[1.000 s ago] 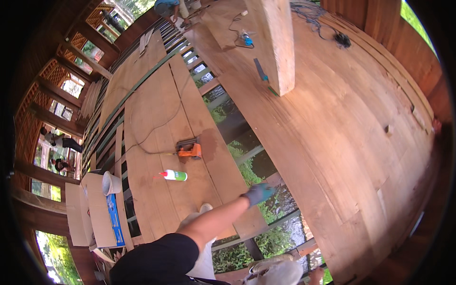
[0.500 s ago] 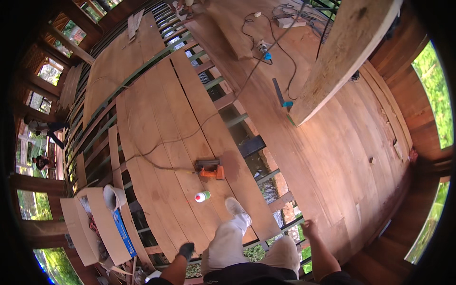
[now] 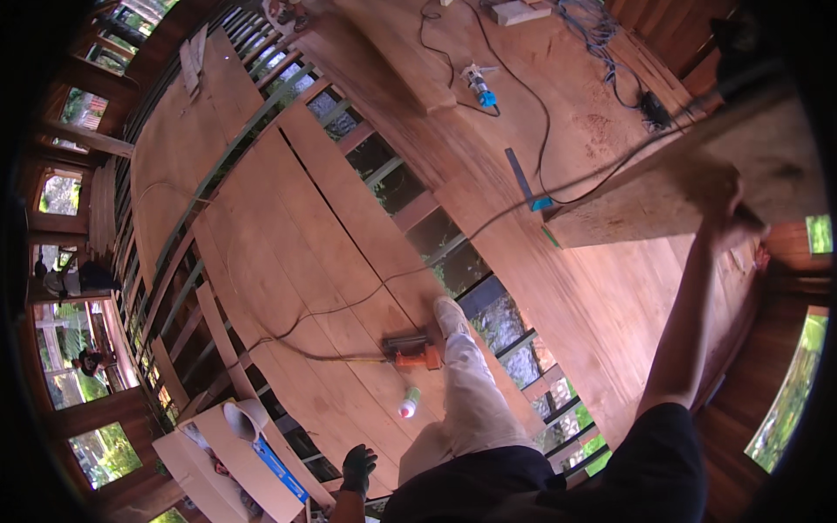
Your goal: The person installs wooden floor planks on a raised wooden structure. They apply glue to the edges of planks, position them on the joists, and secure them using a nail gun. The process is repeated for multiple planks across the floor area.
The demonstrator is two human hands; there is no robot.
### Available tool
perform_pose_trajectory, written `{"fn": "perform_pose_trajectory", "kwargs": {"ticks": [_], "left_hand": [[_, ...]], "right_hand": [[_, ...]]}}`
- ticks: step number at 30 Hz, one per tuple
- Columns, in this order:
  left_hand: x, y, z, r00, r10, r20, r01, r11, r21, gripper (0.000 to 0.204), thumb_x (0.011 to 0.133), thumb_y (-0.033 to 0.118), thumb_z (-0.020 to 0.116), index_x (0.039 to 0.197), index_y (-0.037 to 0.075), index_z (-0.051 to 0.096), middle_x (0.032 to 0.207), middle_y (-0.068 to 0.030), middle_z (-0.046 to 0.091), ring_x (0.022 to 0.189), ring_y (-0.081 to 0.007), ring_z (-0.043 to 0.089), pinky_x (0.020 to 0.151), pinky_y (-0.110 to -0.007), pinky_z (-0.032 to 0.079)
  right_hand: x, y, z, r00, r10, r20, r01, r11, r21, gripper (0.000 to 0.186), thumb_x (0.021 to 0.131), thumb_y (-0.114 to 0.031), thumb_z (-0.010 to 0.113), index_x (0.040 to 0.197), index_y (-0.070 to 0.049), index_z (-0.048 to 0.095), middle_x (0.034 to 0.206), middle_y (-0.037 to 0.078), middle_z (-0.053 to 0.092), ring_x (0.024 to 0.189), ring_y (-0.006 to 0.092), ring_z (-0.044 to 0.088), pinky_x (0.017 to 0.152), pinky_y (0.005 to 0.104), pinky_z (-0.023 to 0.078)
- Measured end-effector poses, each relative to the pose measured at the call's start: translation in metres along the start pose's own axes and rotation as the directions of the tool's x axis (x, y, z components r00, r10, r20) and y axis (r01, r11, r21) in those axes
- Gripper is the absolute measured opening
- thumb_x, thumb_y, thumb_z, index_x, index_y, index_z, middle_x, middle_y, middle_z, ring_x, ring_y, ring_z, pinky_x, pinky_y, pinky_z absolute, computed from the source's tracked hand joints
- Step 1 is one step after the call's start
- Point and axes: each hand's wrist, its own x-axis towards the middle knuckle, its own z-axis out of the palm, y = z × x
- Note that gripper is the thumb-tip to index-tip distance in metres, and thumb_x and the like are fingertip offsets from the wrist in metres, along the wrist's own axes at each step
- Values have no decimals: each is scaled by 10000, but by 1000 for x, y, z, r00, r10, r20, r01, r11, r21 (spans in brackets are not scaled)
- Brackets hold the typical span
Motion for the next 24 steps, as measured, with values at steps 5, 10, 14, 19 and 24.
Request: {"fn": "perform_pose_trajectory", "kwargs": {"ticks": [5, 10, 14, 19, 24], "left_hand": [[15, 88, 7, 999, -18, 37, 10, 974, 224, 364, 977, 339, 565, 1224, 80, 625, 1041, -88, 694, 923, -227, 668, 786, -364, 518], [68, 171, -17, 971, -14, 240, -73, 935, 348, 361, 963, 375, 541, 1127, 89, 686, 1032, -105, 714, 945, -271, 675, 826, -405, 529], [110, 246, -31, 969, -20, 247, -202, 509, 837, 352, 949, 356, 550, 1108, 78, 695, 1019, -122, 718, 933, -288, 684, 812, -412, 538], [215, 419, -22, 859, -19, 511, -508, -138, 850, 341, 931, 333, 563, 1083, 64, 707, 1003, -142, 724, 917, -311, 696, 795, -420, 549], [356, 642, 147, 570, 327, 754, -517, -571, 638, 256, 909, 268, 575, 931, 34, 678, 882, -216, 688, 846, -372, 686, 730, -458, 539]], "right_hand": [[-3, 29, -2, 975, -78, -208, 10, 951, -310, 831, 807, -460, 821, 1137, 98, 301, 963, 242, 620, 802, 319, 658, 693, 442, 573], [3, 67, -33, 980, -127, -151, 68, 936, -346, 755, 884, -303, 769, 1236, 150, 278, 1118, 284, 567, 935, 305, 641, 774, 419, 574], [2, 85, -50, 984, -139, -111, 98, 943, -318, 676, 874, -243, 752, 1251, 120, 326, 1098, 234, 592, 960, 262, 635, 822, 380, 556], [-21, 37, -77, 994, -33, 100, 80, 859, -505, 432, 902, -193, 702, 1213, 33, 505, 1088, 165, 632, 1034, 249, 612, 890, 364, 508], [-185, -22, -76, 944, 276, 180, -209, 924, -320, 257, 944, -149, 646, 1162, -12, 652, 1116, 114, 648, 1091, 232, 606, 954, 350, 479]]}}
